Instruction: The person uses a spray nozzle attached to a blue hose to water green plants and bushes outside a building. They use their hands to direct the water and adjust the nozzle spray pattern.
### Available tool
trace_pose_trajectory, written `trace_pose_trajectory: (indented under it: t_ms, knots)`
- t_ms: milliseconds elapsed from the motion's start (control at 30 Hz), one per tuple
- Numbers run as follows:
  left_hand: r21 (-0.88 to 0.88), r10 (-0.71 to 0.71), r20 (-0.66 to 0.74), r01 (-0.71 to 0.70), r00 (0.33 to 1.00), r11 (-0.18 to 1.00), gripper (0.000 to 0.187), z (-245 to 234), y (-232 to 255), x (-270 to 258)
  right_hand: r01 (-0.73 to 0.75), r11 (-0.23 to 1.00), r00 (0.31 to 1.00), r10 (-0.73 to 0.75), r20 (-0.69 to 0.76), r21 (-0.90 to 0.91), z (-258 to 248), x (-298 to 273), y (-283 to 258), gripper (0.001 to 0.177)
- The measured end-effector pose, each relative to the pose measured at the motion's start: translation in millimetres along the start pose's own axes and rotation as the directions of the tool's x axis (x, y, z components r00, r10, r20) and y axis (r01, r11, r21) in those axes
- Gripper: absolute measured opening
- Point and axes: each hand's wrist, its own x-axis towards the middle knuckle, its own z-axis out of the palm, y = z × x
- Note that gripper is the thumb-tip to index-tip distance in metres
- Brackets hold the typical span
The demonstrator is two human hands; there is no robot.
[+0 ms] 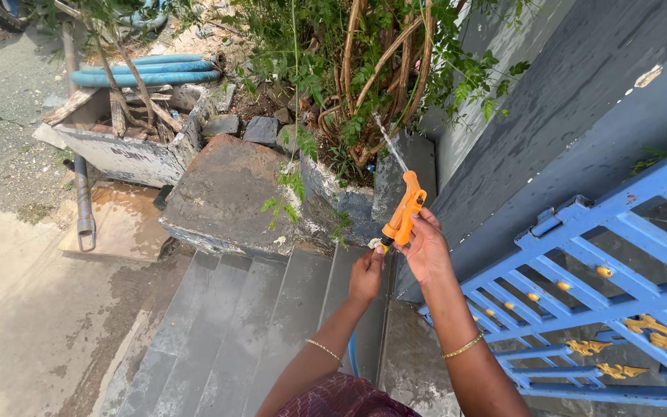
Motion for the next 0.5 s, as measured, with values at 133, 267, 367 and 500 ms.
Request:
trace_pose_trajectory:
  t_ms: [133,267,367,500]
  knots:
    - [0.031,-0.03,0.012,0.03,0.999,0.999,0.062,5,2,13,0.025,0.994,0.995,-0.036,-0.097,-0.104,-18,15,16,0.034]
    - [0.1,-0.108,0.011,0.106,0.994,0.989,0.059,12,-2,19,0.007,0.965,1.0,-0.013,-0.02,-0.26,-41,31,20,0.048]
    - [0.02,-0.126,0.012,0.125,0.992,0.992,0.058,14,-11,18,-0.033,0.977,0.999,0.03,-0.017,-0.212,-55,41,23,0.045]
    - [0.003,-0.119,0.005,0.119,0.993,0.993,0.06,21,-18,23,-0.086,0.976,0.996,0.083,-0.028,-0.198,-61,52,19,0.042]
